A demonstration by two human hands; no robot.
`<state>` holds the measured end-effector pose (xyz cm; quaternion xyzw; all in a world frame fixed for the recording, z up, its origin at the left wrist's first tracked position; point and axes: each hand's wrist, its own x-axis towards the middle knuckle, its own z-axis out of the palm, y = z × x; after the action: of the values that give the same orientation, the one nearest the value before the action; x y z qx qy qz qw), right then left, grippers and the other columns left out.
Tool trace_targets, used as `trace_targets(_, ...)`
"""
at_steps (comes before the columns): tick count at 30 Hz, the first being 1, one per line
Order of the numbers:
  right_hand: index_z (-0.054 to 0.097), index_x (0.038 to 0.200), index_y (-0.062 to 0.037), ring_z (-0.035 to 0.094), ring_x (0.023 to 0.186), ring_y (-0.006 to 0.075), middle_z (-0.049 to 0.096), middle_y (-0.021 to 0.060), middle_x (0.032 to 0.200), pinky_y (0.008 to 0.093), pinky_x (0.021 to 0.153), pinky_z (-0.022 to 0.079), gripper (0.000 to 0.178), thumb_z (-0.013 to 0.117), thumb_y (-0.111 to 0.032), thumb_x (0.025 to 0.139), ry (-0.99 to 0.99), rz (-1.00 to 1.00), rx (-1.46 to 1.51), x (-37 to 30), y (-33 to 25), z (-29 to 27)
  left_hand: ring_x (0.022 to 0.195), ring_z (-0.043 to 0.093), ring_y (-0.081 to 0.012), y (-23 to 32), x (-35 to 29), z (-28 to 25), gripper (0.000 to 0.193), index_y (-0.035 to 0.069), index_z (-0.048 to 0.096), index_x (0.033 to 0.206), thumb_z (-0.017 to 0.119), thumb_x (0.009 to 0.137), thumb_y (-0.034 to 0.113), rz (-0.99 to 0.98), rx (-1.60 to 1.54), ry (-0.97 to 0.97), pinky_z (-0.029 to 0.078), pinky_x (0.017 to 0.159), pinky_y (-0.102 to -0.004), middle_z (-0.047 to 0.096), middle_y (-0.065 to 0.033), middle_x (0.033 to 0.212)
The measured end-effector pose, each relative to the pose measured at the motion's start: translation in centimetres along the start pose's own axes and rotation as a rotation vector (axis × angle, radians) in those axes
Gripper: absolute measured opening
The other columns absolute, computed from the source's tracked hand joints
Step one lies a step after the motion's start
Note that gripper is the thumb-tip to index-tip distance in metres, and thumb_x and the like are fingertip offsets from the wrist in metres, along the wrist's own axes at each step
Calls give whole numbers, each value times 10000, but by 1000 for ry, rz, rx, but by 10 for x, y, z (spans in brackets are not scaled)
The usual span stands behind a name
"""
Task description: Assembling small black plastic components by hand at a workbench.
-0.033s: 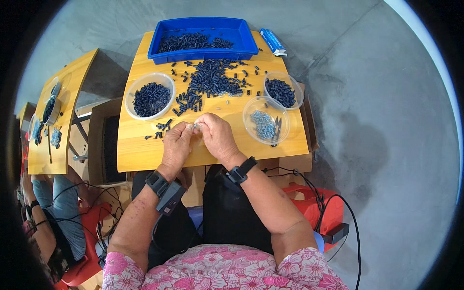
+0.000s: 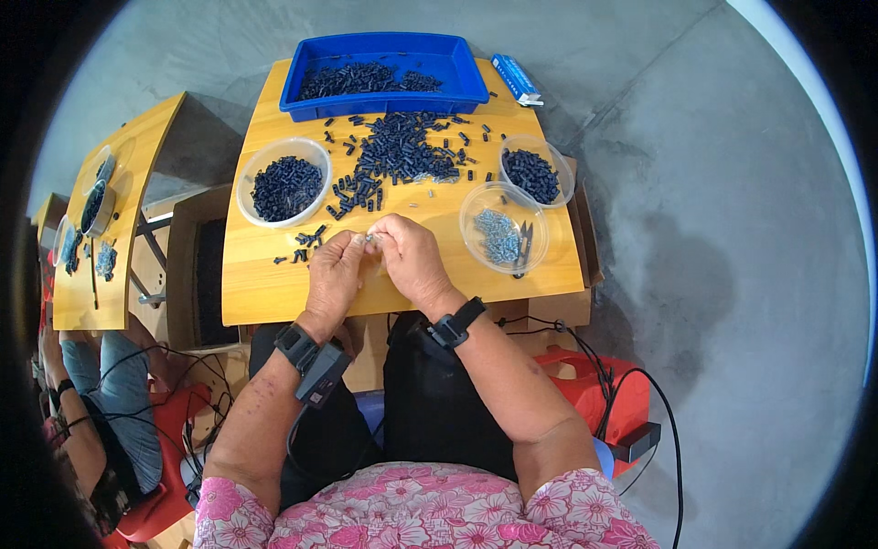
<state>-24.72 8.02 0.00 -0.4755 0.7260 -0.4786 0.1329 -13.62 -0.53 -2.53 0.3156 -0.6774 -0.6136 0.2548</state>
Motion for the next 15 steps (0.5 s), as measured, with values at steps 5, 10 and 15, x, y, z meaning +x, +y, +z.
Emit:
trace_targets(5,594,896,-2,523,584,65,620,19,758,219,534,431,115,498,-51,934,-81,217,308,-2,-2,0,624,542,-140,-3,2,-2,234,-18,623,826,511,953,144,-34,-92,-44,451,612,-288,597,-89,683)
trace_targets(10,595,898,1,521,568,71,616,25,727,230,527,439,112,498,-47,926,-40,308,425,-3,14,5,522,486,-105,3,2,-4,251,0,629,837,493,965,168,-92,-119,-89,414,518,-273,560,-53,634)
trace_targets(15,602,906,0,506,566,57,619,23,756,210,521,421,110,496,-28,922,35,230,289,3,8,-2,463,395,-37,2,-1,-1,274,34,621,838,465,992,199,-86,-167,-64,357,430,-209,488,24,597)
